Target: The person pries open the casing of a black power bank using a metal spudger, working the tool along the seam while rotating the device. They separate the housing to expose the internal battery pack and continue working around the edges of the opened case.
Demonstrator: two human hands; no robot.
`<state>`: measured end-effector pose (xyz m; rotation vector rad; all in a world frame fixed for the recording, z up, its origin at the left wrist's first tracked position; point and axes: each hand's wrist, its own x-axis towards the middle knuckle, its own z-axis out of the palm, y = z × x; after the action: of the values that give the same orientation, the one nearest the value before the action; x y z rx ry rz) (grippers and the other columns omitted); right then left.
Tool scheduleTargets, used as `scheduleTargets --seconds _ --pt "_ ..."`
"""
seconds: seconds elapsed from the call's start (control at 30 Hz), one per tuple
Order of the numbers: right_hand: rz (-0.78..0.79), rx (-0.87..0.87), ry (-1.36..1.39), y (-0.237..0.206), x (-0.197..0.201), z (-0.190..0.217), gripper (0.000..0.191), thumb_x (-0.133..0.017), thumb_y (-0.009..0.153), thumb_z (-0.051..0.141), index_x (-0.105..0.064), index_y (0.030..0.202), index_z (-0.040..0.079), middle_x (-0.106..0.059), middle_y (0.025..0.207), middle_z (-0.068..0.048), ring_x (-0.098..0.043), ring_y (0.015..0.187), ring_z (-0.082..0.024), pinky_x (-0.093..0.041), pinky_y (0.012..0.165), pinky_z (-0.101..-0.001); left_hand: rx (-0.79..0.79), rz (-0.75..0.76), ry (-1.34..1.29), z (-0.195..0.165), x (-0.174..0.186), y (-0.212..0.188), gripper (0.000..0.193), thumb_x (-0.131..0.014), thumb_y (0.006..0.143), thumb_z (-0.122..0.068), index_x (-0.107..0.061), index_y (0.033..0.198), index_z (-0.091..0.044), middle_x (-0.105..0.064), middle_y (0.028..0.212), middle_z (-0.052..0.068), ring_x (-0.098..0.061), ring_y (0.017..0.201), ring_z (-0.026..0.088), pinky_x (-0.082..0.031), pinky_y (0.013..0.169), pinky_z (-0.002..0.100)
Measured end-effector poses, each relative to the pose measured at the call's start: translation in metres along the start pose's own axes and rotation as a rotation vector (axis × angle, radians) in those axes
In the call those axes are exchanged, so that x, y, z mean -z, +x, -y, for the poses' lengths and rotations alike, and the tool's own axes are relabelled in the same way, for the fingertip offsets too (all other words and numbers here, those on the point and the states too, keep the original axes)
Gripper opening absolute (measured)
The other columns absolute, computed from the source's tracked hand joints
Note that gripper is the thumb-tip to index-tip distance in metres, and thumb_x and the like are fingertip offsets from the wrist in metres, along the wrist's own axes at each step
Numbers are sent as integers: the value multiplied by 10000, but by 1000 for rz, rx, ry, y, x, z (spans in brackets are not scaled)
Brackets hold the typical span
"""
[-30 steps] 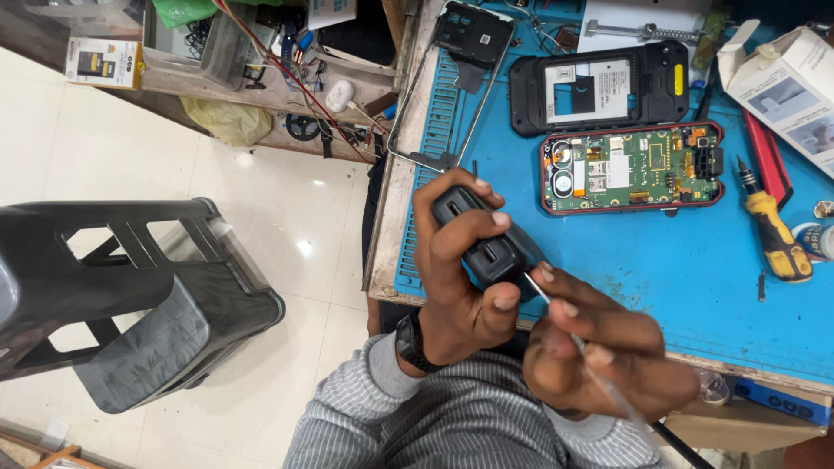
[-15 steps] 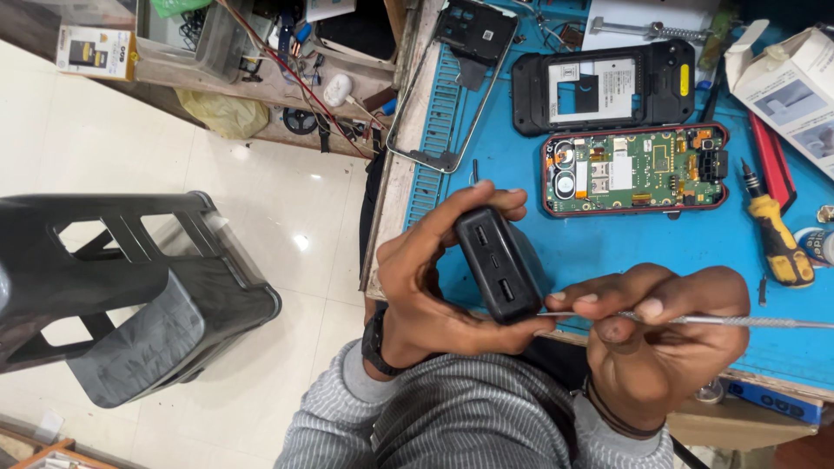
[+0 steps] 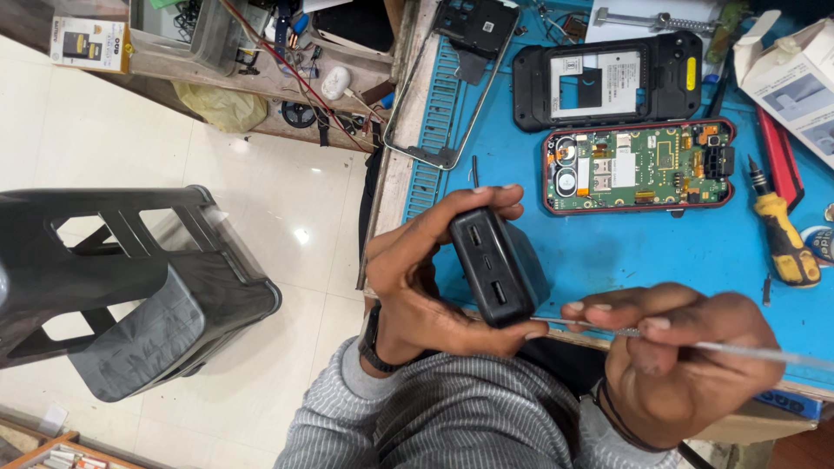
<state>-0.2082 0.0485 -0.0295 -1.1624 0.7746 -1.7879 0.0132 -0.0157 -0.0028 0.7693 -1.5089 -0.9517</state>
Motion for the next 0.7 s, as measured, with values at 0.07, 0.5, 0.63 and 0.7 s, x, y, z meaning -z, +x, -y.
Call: scheduleTargets --seconds 0.07,0.5,0.63,0.7 --pt "-19 -34 29 0 2 -1 177 -729 1046 82 -595 1055 -33 -707 872 -255 -766 808 -324 -679 790 -528 0 27 30 -4 1 3 935 -1007 732 -321 -528 1452 34 -693 1370 203 -750 1233 246 -603 1074 357" --pt "364 -327 66 18 15 23 228 -675 942 -52 -596 1156 -43 -696 1088 -331 -773 1066 -387 -656 651 -249 4 79 7 0 14 10 985 -980 584 -445 -590 1361 19 -726 1306 181 -774 1164 235 -659 1071 345" --pt "364 -137 -58 13 2 25 305 -673 969 -23 -561 1253 -36 -661 1245 -291 -761 1026 -298 -639 690 -265 42 49 13 1 18 7 998 -993 595 -409 -570 1386 28 -732 1296 174 -768 1184 234 -612 1071 353" --pt "376 -83 -84 14 -2 23 323 -663 978 -16 -550 1280 -41 -642 1299 -285 -750 1022 -282 -634 707 -277 41 24 30 0 16 6 1008 -1000 596 -401 -565 1400 22 -737 1290 162 -765 1193 224 -599 1078 350"
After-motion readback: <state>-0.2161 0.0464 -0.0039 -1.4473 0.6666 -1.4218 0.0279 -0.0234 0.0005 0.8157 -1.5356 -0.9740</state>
